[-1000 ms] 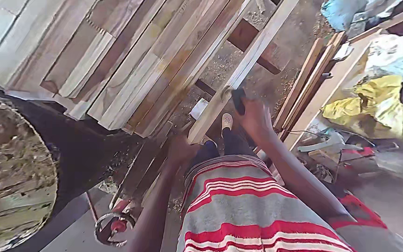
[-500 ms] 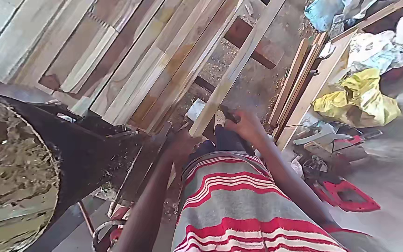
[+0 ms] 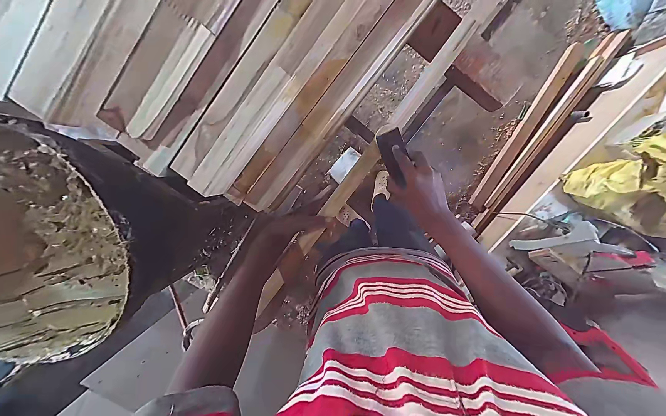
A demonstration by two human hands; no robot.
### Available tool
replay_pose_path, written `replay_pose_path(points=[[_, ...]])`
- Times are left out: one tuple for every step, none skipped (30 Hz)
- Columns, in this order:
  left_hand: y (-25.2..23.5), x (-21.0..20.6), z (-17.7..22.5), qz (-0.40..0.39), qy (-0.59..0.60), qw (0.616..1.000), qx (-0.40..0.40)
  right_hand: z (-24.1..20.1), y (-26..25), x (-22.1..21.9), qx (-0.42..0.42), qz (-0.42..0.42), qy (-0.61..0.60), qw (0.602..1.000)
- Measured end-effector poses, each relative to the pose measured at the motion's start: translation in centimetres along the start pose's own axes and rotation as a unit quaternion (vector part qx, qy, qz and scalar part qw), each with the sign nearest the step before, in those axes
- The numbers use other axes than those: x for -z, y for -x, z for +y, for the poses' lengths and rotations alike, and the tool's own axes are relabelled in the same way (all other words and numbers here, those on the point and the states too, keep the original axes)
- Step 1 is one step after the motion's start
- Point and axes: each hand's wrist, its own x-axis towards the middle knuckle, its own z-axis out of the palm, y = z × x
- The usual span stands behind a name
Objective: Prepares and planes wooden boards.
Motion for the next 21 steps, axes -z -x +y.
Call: replay_pose_path(points=[[0.6,-0.7,0.9,0.037,-0.049,0.998,0.027,-1.4,0.7,1.1,-0.021,-0.039,0.035,0.998],[0.8,-1.9,1.6,0.097,-0.111,0.987,0.061,-3.1,1.3,2.6,-0.059,-0.095,0.063,0.992],[0.7,-3.0,2.0,0.158,-0.160,0.970,0.093,-4.2,1.6,3.9,-0.094,-0.138,0.078,0.983],[0.6,-4.0,2.0,0.198,-0.188,0.957,0.104,-4.8,1.7,5.0,-0.113,-0.151,0.074,0.979],[0.7,-4.6,2.2,0.223,-0.202,0.948,0.103,-4.9,1.6,5.8,-0.121,-0.136,0.055,0.982],[0.7,-5.0,2.3,0.243,-0.209,0.943,0.094,-4.8,1.1,6.5,-0.123,-0.098,0.021,0.987],[0.6,-5.4,2.3,0.257,-0.219,0.937,0.084,-4.5,0.5,7.0,-0.131,-0.066,-0.008,0.989],[0.4,-5.8,2.0,0.267,-0.231,0.932,0.076,-4.3,-0.4,7.2,-0.144,-0.044,-0.025,0.988],[0.3,-6.2,1.8,0.278,-0.245,0.926,0.068,-4.1,-1.4,7.1,-0.164,-0.040,-0.028,0.985],[0.3,-6.4,1.6,0.289,-0.260,0.919,0.063,-4.3,-2.0,6.7,-0.179,-0.048,-0.029,0.982],[0.3,-6.7,1.5,0.300,-0.272,0.913,0.057,-4.7,-1.9,6.2,-0.185,-0.054,-0.036,0.981],[0.3,-6.8,1.5,0.307,-0.280,0.908,0.054,-5.1,-1.1,5.6,-0.181,-0.052,-0.048,0.981],[0.3,-6.9,1.5,0.308,-0.284,0.906,0.054,-5.5,0.0,4.9,-0.170,-0.046,-0.065,0.982],[0.2,-7.0,1.4,0.312,-0.286,0.905,0.050,-5.9,0.8,4.5,-0.169,-0.055,-0.072,0.982],[0.1,-7.0,1.2,0.315,-0.290,0.902,0.046,-6.1,1.4,4.0,-0.170,-0.066,-0.069,0.981],[0.1,-7.1,1.2,0.317,-0.294,0.901,0.042,-6.3,1.9,3.6,-0.173,-0.077,-0.067,0.980],[0.2,-7.2,1.2,0.317,-0.298,0.899,0.041,-6.6,2.3,3.4,-0.177,-0.087,-0.066,0.978],[0.3,-7.3,1.2,0.318,-0.300,0.899,0.041,-6.7,2.8,3.4,-0.181,-0.099,-0.071,0.976],[0.3,-7.4,1.3,0.320,-0.304,0.896,0.045,-6.7,3.1,3.6,-0.181,-0.108,-0.078,0.974],[0.3,-7.5,1.4,0.326,-0.311,0.891,0.051,-6.5,3.3,3.9,-0.179,-0.119,-0.085,0.973],[0.2,-7.7,1.4,0.335,-0.321,0.884,0.056,-6.2,3.4,4.3,-0.177,-0.127,-0.092,0.972]])
